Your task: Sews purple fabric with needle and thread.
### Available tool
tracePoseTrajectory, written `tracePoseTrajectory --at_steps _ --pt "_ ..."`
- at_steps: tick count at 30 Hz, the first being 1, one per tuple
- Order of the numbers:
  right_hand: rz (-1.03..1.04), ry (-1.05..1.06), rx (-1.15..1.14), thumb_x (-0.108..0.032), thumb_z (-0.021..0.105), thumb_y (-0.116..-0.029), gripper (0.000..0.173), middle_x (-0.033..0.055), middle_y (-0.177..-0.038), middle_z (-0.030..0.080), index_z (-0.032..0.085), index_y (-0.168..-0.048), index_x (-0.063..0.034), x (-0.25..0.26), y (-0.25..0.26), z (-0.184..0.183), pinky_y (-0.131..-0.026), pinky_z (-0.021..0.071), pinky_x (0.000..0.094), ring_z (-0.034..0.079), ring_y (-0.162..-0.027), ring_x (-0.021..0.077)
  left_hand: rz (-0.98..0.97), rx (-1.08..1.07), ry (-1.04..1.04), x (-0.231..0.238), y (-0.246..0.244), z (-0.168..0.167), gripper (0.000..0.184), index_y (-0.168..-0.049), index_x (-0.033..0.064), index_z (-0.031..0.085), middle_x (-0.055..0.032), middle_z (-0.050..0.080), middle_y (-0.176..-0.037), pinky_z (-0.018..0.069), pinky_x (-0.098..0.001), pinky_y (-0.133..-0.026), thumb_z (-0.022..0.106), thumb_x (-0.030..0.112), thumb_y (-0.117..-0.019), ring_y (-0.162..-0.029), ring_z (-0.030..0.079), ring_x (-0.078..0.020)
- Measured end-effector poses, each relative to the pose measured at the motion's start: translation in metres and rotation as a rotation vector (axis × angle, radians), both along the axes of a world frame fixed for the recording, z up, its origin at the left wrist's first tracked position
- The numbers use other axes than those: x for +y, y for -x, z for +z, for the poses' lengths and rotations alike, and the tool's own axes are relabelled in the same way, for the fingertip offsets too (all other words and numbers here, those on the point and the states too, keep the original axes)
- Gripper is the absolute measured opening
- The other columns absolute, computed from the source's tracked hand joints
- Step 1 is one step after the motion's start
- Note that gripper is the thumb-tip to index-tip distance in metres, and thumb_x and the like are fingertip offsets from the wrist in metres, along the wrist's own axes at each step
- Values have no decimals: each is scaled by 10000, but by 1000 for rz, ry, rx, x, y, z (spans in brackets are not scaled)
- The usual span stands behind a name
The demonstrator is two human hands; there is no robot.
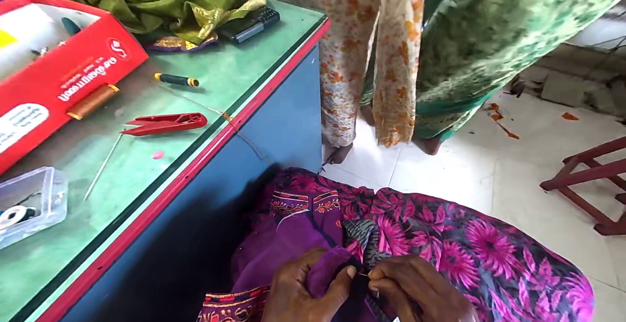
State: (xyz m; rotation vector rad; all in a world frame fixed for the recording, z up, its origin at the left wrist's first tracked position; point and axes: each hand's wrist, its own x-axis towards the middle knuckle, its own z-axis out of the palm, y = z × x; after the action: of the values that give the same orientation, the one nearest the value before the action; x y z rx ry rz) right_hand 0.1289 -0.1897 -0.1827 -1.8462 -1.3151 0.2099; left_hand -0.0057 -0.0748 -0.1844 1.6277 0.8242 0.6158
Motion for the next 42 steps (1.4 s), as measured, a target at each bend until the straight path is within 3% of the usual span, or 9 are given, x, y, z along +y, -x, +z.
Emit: tracePoseTrajectory --at_steps 8,14,19,24,28,30,32,36,42 --pt "88 39 -185 -168 590 -1024 159 96 -901 700 714 -974 -82 4 -14 2 -761 532 239 665 -850 200 -64 66 -35 8 2 1 133 -858 57 732 91 691 -790 518 -127 -678 715 187 -879 -727 613 99" --pt "43 65 -330 -153 605 -1010 139 89 -894 708 727 -979 -93 9 -10 6 -745 539 254 675 -837 216 -50 92 -69 9 1 3 141 -854 58 731 82 690 -789 513 -128 -677 711 194 -881 -729 610 98" --pt "-30 110 -312 -128 630 -985 139 121 -902 718 751 -980 -59 9 0 10 -710 556 274 691 -809 239 -43 75 -143 7 -1 5 174 -868 13 738 21 720 -828 524 -127 -724 735 187 -880 -773 630 85" --pt "-88 107 -143 -111 660 -964 135 149 -870 706 758 -969 -17 7 11 15 -734 559 233 697 -797 210 -15 61 -301 4 -3 6 174 -931 -3 753 -46 756 -904 531 -133 -795 735 163 -882 -853 670 40" --pt "-76 117 18 -99 673 -945 133 151 -840 678 744 -953 13 7 12 17 -638 537 225 648 -690 170 -7 84 -395 0 -5 6 204 -983 -8 753 -89 759 -927 535 -167 -775 726 168 -882 -861 689 -22" --pt "-43 147 132 -102 660 -959 147 150 -844 703 725 -970 30 5 9 17 -605 549 266 663 -658 175 -11 70 -415 -1 -5 6 199 -978 -7 748 -92 759 -935 540 -166 -775 730 163 -879 -871 693 -28" --pt "-4 173 275 -105 631 -985 151 111 -790 716 698 -998 30 4 7 16 -594 550 271 670 -630 143 -14 49 -422 -2 -5 6 176 -969 -4 747 -93 762 -948 539 -154 -794 738 143 -873 -897 695 -23" --pt "66 181 569 -95 598 -1006 143 37 -698 674 653 -1031 34 4 4 15 -563 516 193 616 -571 39 -28 21 -445 -1 -4 4 152 -979 5 742 -95 759 -957 533 -150 -807 737 116 -875 -914 694 -30" --pt "89 108 816 -71 590 -1007 95 -65 -654 600 618 -1036 15 4 6 9 -529 437 133 524 -550 -52 -52 -16 -459 0 -1 2 143 -994 -5 723 -104 754 -979 526 -145 -838 704 107 -906 -955 686 -31"
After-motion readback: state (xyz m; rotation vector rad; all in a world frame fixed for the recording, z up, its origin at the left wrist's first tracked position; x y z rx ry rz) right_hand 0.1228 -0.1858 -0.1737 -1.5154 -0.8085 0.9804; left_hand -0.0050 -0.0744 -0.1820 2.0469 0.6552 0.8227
